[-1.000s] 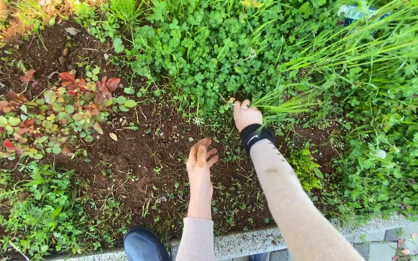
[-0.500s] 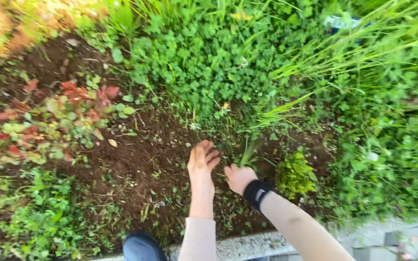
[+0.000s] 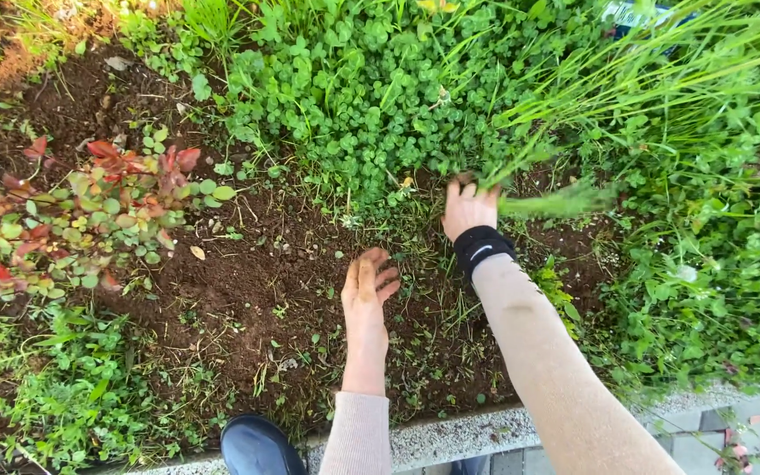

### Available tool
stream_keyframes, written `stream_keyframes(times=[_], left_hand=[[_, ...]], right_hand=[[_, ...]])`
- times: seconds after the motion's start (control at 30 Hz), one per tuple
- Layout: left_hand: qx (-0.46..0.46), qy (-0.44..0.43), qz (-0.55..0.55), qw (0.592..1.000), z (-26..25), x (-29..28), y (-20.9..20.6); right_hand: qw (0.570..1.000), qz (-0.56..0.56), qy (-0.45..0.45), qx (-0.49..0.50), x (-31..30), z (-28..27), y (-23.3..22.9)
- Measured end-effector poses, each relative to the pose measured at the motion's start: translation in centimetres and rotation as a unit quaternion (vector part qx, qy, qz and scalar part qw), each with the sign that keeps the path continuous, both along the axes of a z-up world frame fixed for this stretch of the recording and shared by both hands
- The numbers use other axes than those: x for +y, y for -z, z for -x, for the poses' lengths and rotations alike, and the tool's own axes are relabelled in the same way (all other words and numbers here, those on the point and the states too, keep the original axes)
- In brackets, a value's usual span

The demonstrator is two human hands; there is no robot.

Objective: The person pulls weeds by hand from a garden bed along a paved walkway, gathering them into a bundle and moving along the bed to continue removing unwanted plants.

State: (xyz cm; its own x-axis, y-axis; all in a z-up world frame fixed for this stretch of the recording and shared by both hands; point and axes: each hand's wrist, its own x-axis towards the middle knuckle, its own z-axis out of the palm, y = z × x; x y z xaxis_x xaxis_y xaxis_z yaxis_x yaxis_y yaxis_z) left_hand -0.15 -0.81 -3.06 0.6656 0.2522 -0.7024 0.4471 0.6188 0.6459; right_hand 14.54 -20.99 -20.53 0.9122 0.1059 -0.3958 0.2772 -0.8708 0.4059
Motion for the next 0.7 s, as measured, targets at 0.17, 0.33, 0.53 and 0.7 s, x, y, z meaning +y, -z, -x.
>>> stream_keyframes(times=[0.17, 0.33, 0.53, 0.7], left_hand=[[-0.006, 0.016, -0.014, 1.000, -0.2, 0.2, 0.0], [0.000, 0.019, -0.017, 1.000, 0.0, 0.1, 0.1], [-0.004, 0.002, -0.018, 1.000, -0.1, -0.1, 0.6], [-0.003, -0.016, -0.007, 1.000, -1.4, -1.0, 0.2]], right_hand=[[0.944, -0.094, -0.214, -0.232, -3.0, -0.9, 8.3], [0.977, -0.087, -0.172, -0.092, -2.3, -0.5, 5.9], [0.982, -0.110, -0.138, -0.060, -1.1, 1.0, 1.2], [0.992, -0.115, -0.018, 0.042, -1.0, 1.3, 1.4]])
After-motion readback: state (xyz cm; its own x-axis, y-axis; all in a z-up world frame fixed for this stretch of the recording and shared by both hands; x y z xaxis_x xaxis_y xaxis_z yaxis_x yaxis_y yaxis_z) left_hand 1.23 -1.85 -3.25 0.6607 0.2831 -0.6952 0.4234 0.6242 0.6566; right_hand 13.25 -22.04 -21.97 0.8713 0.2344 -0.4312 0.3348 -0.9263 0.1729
